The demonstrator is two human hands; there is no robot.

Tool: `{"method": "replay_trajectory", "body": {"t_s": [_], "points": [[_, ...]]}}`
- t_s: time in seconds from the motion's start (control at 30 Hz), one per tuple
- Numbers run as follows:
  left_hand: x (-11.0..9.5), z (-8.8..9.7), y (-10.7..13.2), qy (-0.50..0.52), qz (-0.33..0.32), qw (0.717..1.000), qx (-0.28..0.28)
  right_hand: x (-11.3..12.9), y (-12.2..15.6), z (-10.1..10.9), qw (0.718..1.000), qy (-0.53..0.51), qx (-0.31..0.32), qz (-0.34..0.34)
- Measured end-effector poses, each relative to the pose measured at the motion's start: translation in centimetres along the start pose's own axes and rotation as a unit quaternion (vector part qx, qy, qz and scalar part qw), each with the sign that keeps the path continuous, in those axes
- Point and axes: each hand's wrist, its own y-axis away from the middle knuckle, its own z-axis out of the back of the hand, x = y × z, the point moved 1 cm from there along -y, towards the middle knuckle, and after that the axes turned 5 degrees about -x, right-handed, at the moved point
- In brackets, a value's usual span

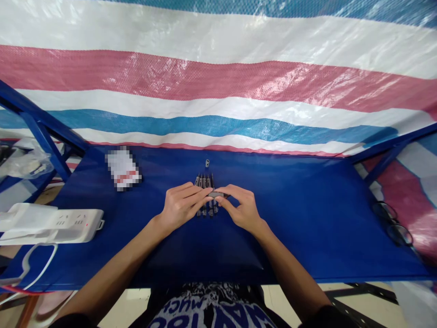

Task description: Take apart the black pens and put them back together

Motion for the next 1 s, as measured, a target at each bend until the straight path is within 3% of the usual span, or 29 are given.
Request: {"method": "replay_trajectory", "body": {"t_s": [0.2, 0.3, 0.53, 0.63, 0.8, 1.0], "points": [[1.1, 0.6, -0.1, -0.029, -0.031, 0.999, 0.009, -0.5, 0.0, 0.1, 0.997, -0.034, -0.007, -0.071], [1.1, 0.7, 0.1, -0.056, -0.061, 0.997, -0.005, -0.5, -0.1, -0.1, 0.996, -0.049, 0.006, -0.07], [0.4, 0.8, 0.1, -0.028, -0.053, 0.998, 0.003, -0.3, 0.0, -0.4, 0.994, 0.048, -0.003, 0.094], [0.2, 1.1, -0.1, -0.003, -0.044, 0.999, 0.017, -0.5, 0.2, -0.3, 0.989, 0.086, 0.02, 0.121], [-0.3, 1.4, -0.3, -0.056, -0.081, 0.995, -0.023, -0.4, 0.3, -0.1, 0.994, 0.055, 0.034, 0.086], [-0.4, 1.1, -0.1, -0.067, -0.092, 0.993, -0.036, 0.5, -0.2, 0.0, 0.995, 0.0, 0.097, -0.011]]}}
